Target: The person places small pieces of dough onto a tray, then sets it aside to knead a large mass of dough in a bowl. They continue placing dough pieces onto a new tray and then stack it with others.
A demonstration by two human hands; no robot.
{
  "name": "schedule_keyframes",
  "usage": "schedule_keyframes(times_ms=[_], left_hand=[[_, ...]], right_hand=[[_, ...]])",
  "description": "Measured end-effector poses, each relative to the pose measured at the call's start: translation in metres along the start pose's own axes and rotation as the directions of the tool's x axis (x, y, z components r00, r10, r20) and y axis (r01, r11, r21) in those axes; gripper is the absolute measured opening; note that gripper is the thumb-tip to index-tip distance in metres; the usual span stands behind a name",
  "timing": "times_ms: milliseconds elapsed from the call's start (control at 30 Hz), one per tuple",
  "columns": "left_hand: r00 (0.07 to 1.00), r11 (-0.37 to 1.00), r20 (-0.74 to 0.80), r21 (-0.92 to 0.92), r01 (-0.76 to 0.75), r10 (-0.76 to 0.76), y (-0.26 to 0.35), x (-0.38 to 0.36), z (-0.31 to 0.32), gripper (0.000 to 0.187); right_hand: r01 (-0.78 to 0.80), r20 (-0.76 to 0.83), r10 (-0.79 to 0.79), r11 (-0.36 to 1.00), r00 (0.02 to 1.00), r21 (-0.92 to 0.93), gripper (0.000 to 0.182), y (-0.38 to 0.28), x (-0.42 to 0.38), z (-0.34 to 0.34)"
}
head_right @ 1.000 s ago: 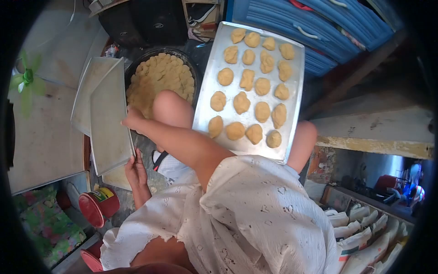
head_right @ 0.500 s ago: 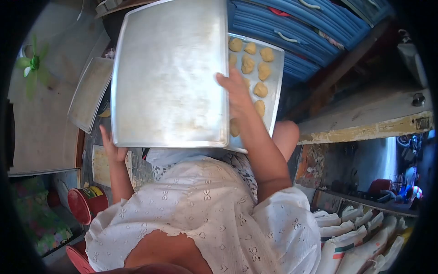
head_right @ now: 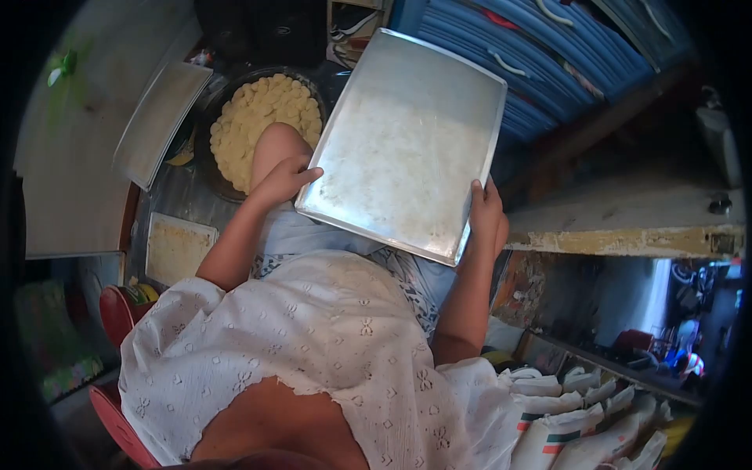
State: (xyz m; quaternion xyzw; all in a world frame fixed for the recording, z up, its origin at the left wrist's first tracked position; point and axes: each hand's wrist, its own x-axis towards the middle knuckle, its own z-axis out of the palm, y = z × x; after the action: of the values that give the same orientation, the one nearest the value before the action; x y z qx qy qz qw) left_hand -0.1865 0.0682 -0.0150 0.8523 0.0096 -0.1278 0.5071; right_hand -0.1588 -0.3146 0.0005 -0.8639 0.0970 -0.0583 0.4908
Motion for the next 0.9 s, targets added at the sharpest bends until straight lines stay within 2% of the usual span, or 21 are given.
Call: schedule_keyframes(times_ms=[33, 100, 167, 200, 300, 367, 433, 533, 600, 633, 700, 733, 767, 800, 867, 900], left_hand=[[1.0, 1.0, 0.025, 0.007, -0.019, 0.019, -0.003, 0.001, 0.0, 0.038], [1.0, 0.999, 0.006, -0.041, -0.021, 0.022, -0.006, -0.002, 0.002, 0.038], [0.999, 0.994, -0.02, -0.106, -0.041, 0.039, -0.005, -0.002, 0.002, 0.036], [0.999, 0.993, -0.03, -0.109, -0.039, 0.036, -0.008, -0.002, 0.002, 0.036], [0.999, 0.991, -0.016, -0.127, -0.035, 0.033, -0.013, 0.001, 0.003, 0.035], [0.999, 0.995, 0.031, -0.094, 0.026, -0.024, -0.008, 0.002, 0.0, 0.035], [1.0, 0.996, 0.015, -0.089, 0.007, -0.005, -0.007, 0.002, 0.001, 0.035], [1.0, 0.994, -0.005, -0.114, -0.004, 0.004, -0.002, 0.0, 0.002, 0.034], [1.0, 0.991, 0.0, -0.131, 0.007, -0.007, 0.0, -0.002, -0.002, 0.033], [0.999, 0.997, 0.053, -0.082, 0.012, -0.007, 0.0, -0.001, -0.006, 0.034], [0.994, 1.0, 0.108, -0.031, 0.004, -0.001, 0.01, -0.001, -0.011, 0.036], [1.0, 0.996, 0.0, 0.085, 0.011, -0.011, 0.02, -0.003, -0.013, 0.04], [0.994, 0.98, -0.11, 0.197, 0.034, -0.012, 0.029, -0.004, -0.013, 0.046], [0.972, 0.966, -0.2, 0.251, -0.07, 0.122, 0.036, -0.001, -0.011, 0.05], [0.873, 0.881, -0.314, 0.415, -0.226, 0.373, 0.051, 0.016, -0.002, 0.053], [0.805, 0.808, -0.333, 0.519, -0.279, 0.491, 0.06, 0.027, 0.003, 0.052]], right_hand=[[0.015, -0.07, -0.019, 0.998, 0.997, -0.063, 0.043, -0.001, -0.002, 0.004], [-0.028, -0.064, 0.021, 0.994, 0.998, -0.106, 0.046, 0.005, -0.002, 0.007], [0.0, -0.072, 0.003, 0.999, 0.997, 0.035, 0.049, 0.024, 0.008, 0.009], [-0.038, -0.085, 0.035, 0.999, 0.996, -0.033, 0.049, 0.008, 0.001, 0.009], [0.019, -0.096, -0.022, 0.999, 0.995, -0.035, 0.043, 0.006, 0.001, 0.012], [0.003, -0.095, -0.007, 0.999, 0.995, -0.04, 0.043, 0.005, 0.001, 0.012], [-0.009, -0.095, 0.005, 0.999, 0.996, -0.049, 0.042, 0.002, -0.002, 0.011], [-0.022, -0.115, 0.003, 0.987, 0.993, -0.161, 0.05, 0.005, 0.001, 0.01], [0.089, -0.121, -0.1, 0.992, 0.988, -0.094, 0.049, 0.029, 0.009, 0.013], [0.08, -0.121, -0.091, 0.992, 0.988, -0.094, 0.049, 0.011, 0.001, 0.013], [-0.075, -0.079, 0.048, 0.913, 0.996, -0.402, 0.052, -0.029, -0.005, 0.006], [-0.076, -0.086, 0.045, 0.913, 0.995, -0.402, 0.052, -0.034, -0.001, 0.004], [0.075, -0.085, -0.13, 0.877, 0.988, -0.474, 0.057, -0.037, 0.004, 0.003], [0.218, -0.064, -0.3, 0.809, 0.952, -0.546, 0.062, -0.041, 0.008, 0.002], [0.42, -0.032, -0.528, 0.71, 0.849, -0.566, 0.065, -0.066, 0.027, 0.003], [0.451, -0.078, -0.599, 0.675, 0.797, -0.584, 0.064, -0.092, 0.029, 0.005]])
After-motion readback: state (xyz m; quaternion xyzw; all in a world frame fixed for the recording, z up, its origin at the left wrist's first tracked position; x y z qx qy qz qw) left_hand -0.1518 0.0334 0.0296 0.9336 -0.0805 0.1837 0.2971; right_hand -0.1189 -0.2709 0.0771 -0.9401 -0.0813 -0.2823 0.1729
